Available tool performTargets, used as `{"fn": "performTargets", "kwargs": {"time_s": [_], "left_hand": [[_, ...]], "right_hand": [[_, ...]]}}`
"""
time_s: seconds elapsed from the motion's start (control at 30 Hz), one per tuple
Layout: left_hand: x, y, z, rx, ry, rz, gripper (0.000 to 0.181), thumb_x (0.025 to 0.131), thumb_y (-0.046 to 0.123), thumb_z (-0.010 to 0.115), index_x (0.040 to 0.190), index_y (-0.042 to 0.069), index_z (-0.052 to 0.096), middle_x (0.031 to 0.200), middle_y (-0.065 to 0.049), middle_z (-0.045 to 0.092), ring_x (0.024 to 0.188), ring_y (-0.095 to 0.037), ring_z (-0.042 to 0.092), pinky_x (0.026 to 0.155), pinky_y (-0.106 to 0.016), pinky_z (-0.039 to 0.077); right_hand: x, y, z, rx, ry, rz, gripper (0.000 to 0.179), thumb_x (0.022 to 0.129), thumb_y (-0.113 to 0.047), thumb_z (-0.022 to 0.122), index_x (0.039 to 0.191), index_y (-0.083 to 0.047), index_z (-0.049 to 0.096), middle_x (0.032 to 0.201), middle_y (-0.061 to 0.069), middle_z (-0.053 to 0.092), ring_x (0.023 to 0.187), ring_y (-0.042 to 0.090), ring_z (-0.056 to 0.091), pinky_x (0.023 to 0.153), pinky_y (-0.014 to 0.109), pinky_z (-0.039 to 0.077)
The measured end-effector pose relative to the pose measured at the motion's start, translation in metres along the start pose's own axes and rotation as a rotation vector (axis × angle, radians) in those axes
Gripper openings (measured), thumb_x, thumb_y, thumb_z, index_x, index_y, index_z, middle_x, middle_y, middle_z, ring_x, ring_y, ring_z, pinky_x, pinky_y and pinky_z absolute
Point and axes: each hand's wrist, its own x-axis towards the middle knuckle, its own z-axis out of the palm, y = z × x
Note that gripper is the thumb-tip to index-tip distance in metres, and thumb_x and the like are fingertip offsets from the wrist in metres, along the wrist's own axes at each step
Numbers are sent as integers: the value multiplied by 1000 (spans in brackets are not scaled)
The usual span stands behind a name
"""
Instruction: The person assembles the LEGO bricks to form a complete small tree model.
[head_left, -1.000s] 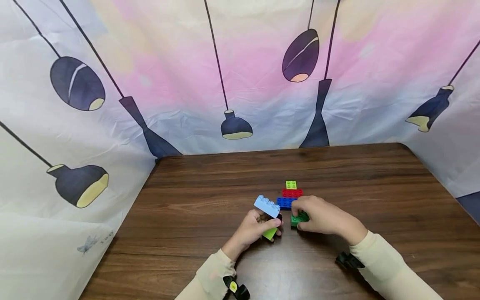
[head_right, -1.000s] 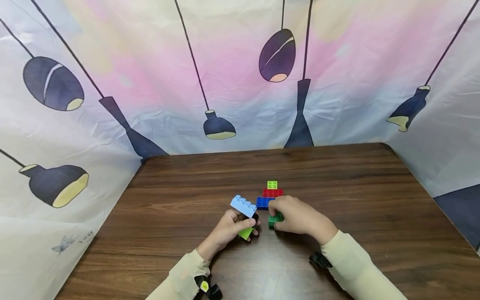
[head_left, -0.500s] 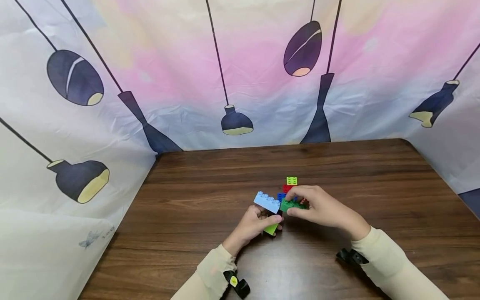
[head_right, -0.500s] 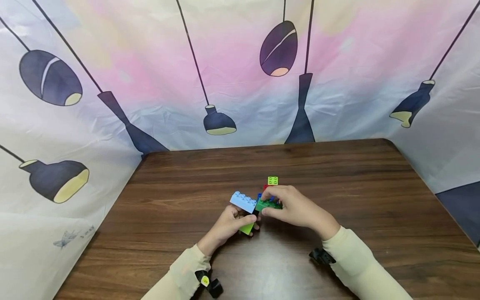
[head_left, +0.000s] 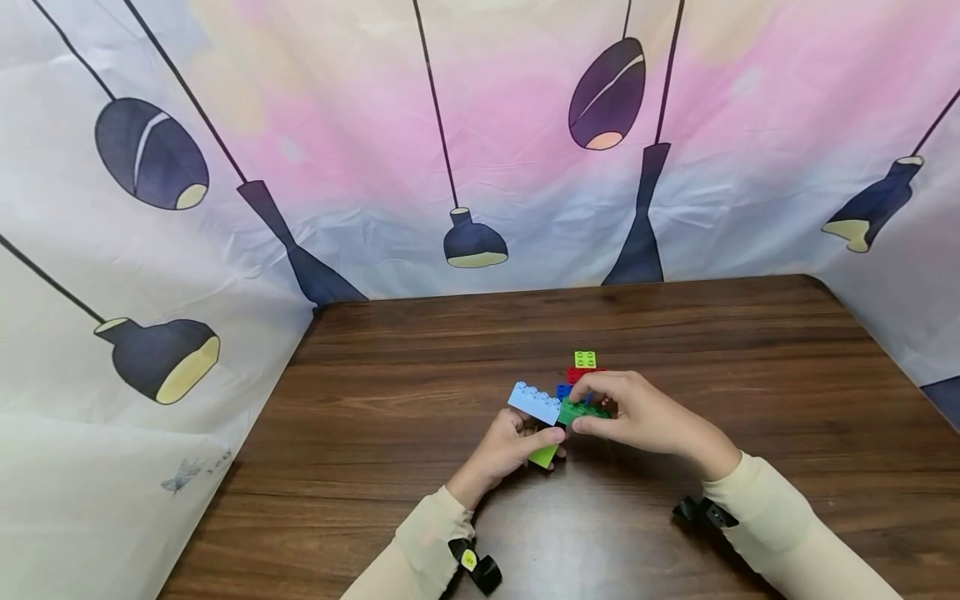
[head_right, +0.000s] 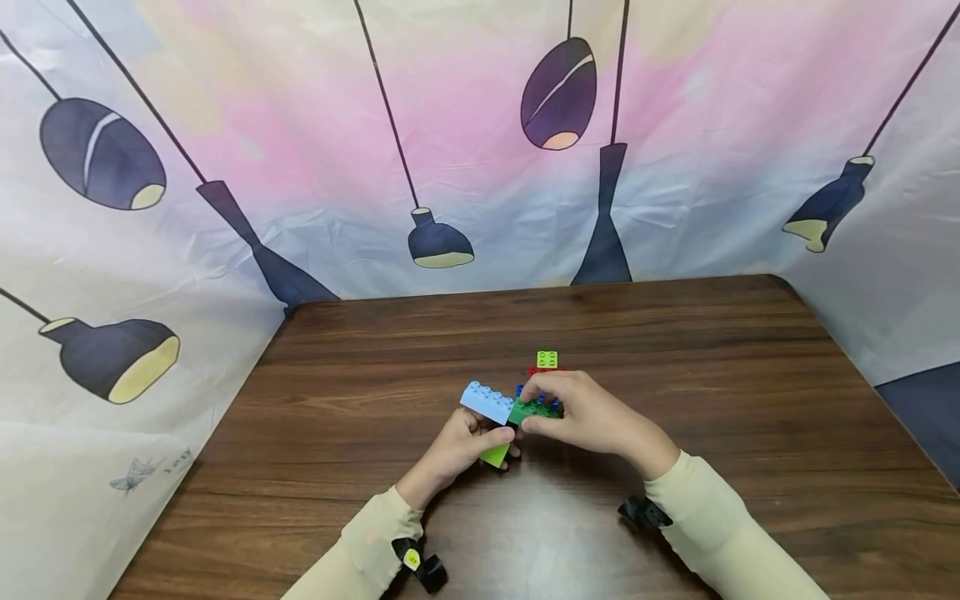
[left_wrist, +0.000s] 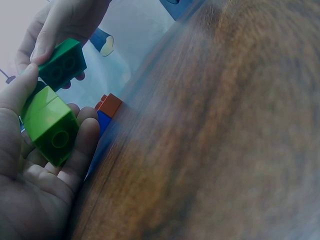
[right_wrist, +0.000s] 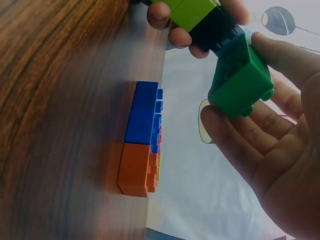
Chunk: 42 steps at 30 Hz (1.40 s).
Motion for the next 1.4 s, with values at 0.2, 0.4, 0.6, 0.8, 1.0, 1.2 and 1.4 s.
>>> {"fn": "performTargets", "kwargs": {"time_s": [0.2,0.4,0.6,0.8,1.0,1.2,1.4], "left_hand": [[-1,0,0,2,7,-2,37,106,15,68,126,-15,61,110,-41,64,78,-15,75,63,-26,61],[-2,2,1,-4,19,-20,38,105,14,68,128,-16,60,112,-44,63,78,-16,75,63,-26,62],[-2,4,2,5,36,-38,37,105,14,67,128,-15,61,111,-42,65,77,-15,74,63,-27,62],[-3,4,1,13,44,-43,38,106,16,67,127,-15,61,112,-40,67,76,-15,75,63,-27,62],[-3,2,1,20,45,-30,36,106,16,66,126,-14,62,107,-38,69,74,-14,74,61,-26,61],[-4,1,0,18,48,-15,35,106,14,66,125,-15,61,106,-31,71,73,-15,74,61,-25,61],[-4,3,1,23,48,5,38,106,15,66,126,-17,60,106,-22,73,73,-15,73,61,-25,60]], "right_hand": [[1,-1,2,8,3,-6,16,97,-18,79,111,-15,71,103,-7,72,81,6,62,64,28,55],[1,-2,4,13,-8,1,16,98,-18,79,111,-15,70,102,-7,71,81,6,61,63,28,55],[1,-2,5,25,-12,13,16,98,-19,79,111,-15,70,103,-6,71,84,7,63,66,28,57],[1,-2,8,31,-11,23,17,98,-18,78,112,-14,70,106,-4,71,88,8,64,68,27,58],[1,-1,10,34,0,18,19,98,-19,78,114,-14,71,108,-4,73,91,9,66,69,28,58],[1,0,12,70,3,21,15,98,-18,78,111,-14,71,102,-6,73,88,8,66,66,27,57],[0,-1,13,80,8,42,14,98,-17,78,109,-13,72,101,-6,74,88,8,67,65,27,58]]}}
